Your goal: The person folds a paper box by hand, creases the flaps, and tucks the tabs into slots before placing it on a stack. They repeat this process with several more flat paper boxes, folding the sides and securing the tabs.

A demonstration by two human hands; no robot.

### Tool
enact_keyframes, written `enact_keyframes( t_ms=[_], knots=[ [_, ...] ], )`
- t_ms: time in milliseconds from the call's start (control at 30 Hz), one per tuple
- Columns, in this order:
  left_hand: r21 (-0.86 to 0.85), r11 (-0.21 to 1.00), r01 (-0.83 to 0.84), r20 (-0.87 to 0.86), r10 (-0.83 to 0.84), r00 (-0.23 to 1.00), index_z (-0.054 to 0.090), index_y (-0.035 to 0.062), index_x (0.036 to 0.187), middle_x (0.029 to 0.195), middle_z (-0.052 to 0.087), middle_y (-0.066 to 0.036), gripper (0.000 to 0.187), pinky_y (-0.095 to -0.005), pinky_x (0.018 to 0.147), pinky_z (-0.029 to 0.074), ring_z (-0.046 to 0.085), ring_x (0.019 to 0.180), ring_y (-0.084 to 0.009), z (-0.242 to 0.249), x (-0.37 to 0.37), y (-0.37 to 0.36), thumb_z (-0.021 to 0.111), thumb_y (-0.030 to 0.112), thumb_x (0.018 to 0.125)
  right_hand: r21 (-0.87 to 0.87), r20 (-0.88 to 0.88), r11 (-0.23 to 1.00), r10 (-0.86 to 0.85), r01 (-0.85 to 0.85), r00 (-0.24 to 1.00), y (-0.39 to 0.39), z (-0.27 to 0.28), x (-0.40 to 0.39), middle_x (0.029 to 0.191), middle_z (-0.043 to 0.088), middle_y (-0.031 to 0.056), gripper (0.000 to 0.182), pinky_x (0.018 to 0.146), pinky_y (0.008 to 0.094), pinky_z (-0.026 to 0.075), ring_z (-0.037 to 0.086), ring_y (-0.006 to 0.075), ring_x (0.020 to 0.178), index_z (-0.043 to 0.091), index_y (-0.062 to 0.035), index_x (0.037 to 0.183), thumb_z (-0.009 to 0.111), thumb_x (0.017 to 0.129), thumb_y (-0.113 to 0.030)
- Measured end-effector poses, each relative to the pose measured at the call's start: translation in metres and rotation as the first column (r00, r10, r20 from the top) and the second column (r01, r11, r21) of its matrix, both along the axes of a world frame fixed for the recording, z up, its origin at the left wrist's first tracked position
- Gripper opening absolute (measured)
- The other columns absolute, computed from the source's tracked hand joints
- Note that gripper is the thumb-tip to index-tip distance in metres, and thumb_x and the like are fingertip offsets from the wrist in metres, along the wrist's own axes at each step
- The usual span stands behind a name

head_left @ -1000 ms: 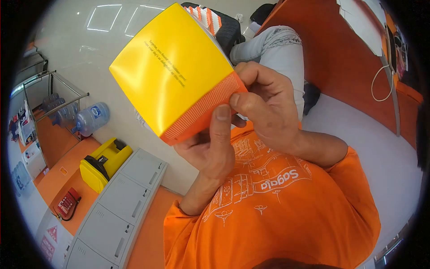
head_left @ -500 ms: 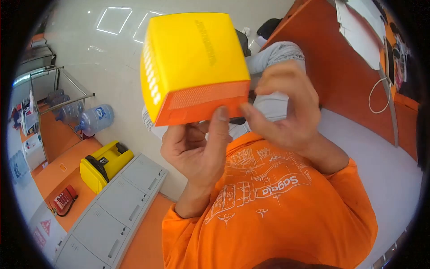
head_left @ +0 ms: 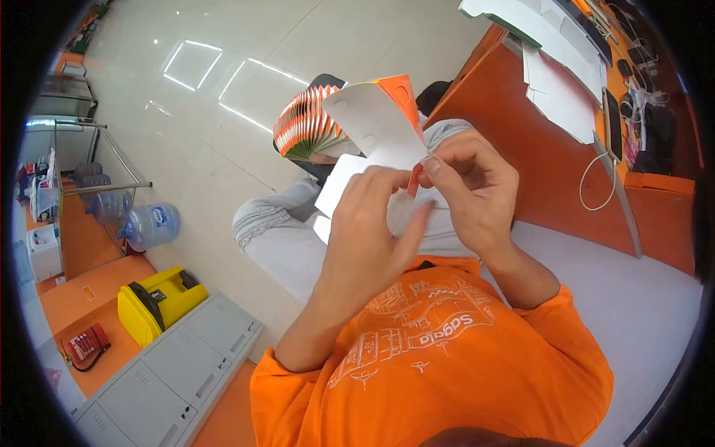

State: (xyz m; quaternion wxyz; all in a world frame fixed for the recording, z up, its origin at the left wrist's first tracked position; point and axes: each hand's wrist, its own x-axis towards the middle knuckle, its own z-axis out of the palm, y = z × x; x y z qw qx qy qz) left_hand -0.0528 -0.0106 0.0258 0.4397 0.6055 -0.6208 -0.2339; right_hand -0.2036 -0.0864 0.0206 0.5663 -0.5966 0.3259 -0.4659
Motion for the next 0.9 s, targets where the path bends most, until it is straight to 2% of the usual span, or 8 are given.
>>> enact_keyframes(
  t_ms=[33,133,233,300,433,567,733,900],
  knots=[
    [0.008,1.0,-0.007,-0.006,0.007,1.0,0.068,-0.0024,0.112,0.095,0.073,-0.009,0.031,-0.0308,0.075,0.052,0.067,0.087,-0.0149,-0.001,0.0,0.003,0.08,0.008,0.085,0.008,-0.006,1.0,0.007,-0.007,1.0,0.002,-0.001,-0.001,0.092,0.063,0.0054,0.004,0.069,0.0224,0.051,0.063,0.0079,0.081,0.067,0.0046,0.095,0.07,0.093,0.002],
    [0.317,0.948,0.004,-0.444,0.144,0.884,0.072,-0.009,0.095,0.076,0.073,-0.014,0.017,-0.0278,0.063,0.055,0.07,0.066,-0.016,0.009,0.007,0.007,0.071,0.008,0.094,0.099,0.011,0.995,-0.01,0.009,1.0,0.002,-0.003,-0.004,0.091,0.063,0.0043,0.006,0.069,0.0216,0.051,0.063,0.0077,0.08,0.068,0.0049,0.094,0.071,0.093,0.0],
    [0.46,0.877,0.142,-0.424,0.077,0.902,0.071,-0.0064,0.099,0.086,0.073,-0.005,0.018,-0.0247,0.073,0.053,0.067,0.079,-0.0083,0.008,0.02,0.008,0.071,0.011,0.096,0.14,-0.118,0.985,0.118,-0.101,0.986,-0.001,-0.009,-0.019,0.091,0.064,0.0037,0.007,0.068,0.0208,0.05,0.062,0.0073,0.078,0.07,0.0049,0.092,0.072,0.092,-0.002],
    [0.499,0.85,0.172,-0.453,0.087,0.887,0.07,-0.0062,0.1,0.088,0.073,-0.005,0.018,-0.0241,0.073,0.053,0.067,0.08,-0.0081,-0.002,0.02,0.013,0.07,0.011,0.097,0.321,-0.14,0.931,0.228,-0.174,0.963,-0.001,-0.009,-0.022,0.09,0.064,0.0036,0.009,0.066,0.0205,0.049,0.06,0.0069,0.076,0.073,0.0056,0.091,0.074,0.092,-0.004],
    [0.59,0.742,0.317,-0.57,0.105,0.815,0.069,-0.0054,0.102,0.092,0.072,-0.004,0.017,-0.0232,0.076,0.052,0.066,0.085,-0.0078,-0.021,0.025,0.02,0.069,0.011,0.097,0.369,-0.219,0.907,0.298,-0.204,0.929,0.004,-0.011,-0.029,0.091,0.064,0.0042,0.011,0.064,0.0207,0.049,0.059,0.0069,0.076,0.075,0.0051,0.093,0.075,0.091,-0.006],
    [0.568,0.729,0.382,-0.675,0.147,0.723,0.069,-0.005,0.099,0.087,0.073,-0.005,0.016,-0.0234,0.069,0.051,0.066,0.076,-0.0089,-0.036,0.023,0.029,0.067,0.011,0.095,0.449,-0.217,0.845,0.419,-0.29,0.882,0.016,-0.02,-0.035,0.091,0.063,0.0042,0.012,0.064,0.0214,0.049,0.06,0.0075,0.077,0.076,0.004,0.095,0.076,0.092,-0.008],
    [0.509,0.724,0.466,-0.832,0.275,0.483,0.07,-0.0039,0.102,0.092,0.073,-0.006,0.013,-0.024,0.077,0.053,0.067,0.084,-0.0098,-0.055,0.018,0.048,0.067,0.008,0.097,0.501,-0.25,0.826,0.423,-0.257,0.871,0.033,-0.03,-0.039,0.093,0.063,0.0045,0.013,0.069,0.0219,0.051,0.061,0.0083,0.081,0.076,0.0053,0.094,0.075,0.092,-0.007],
    [0.494,0.757,0.428,-0.845,0.301,0.442,0.07,-0.0037,0.104,0.094,0.073,-0.006,0.014,-0.0241,0.077,0.053,0.067,0.085,-0.0095,-0.066,0.008,0.064,0.068,0.009,0.098,0.497,-0.213,0.844,0.347,-0.205,0.913,0.048,-0.035,-0.037,0.096,0.06,0.0061,0.014,0.072,0.0211,0.052,0.06,0.0087,0.082,0.074,0.0062,0.092,0.074,0.093,-0.008]
  ],
)
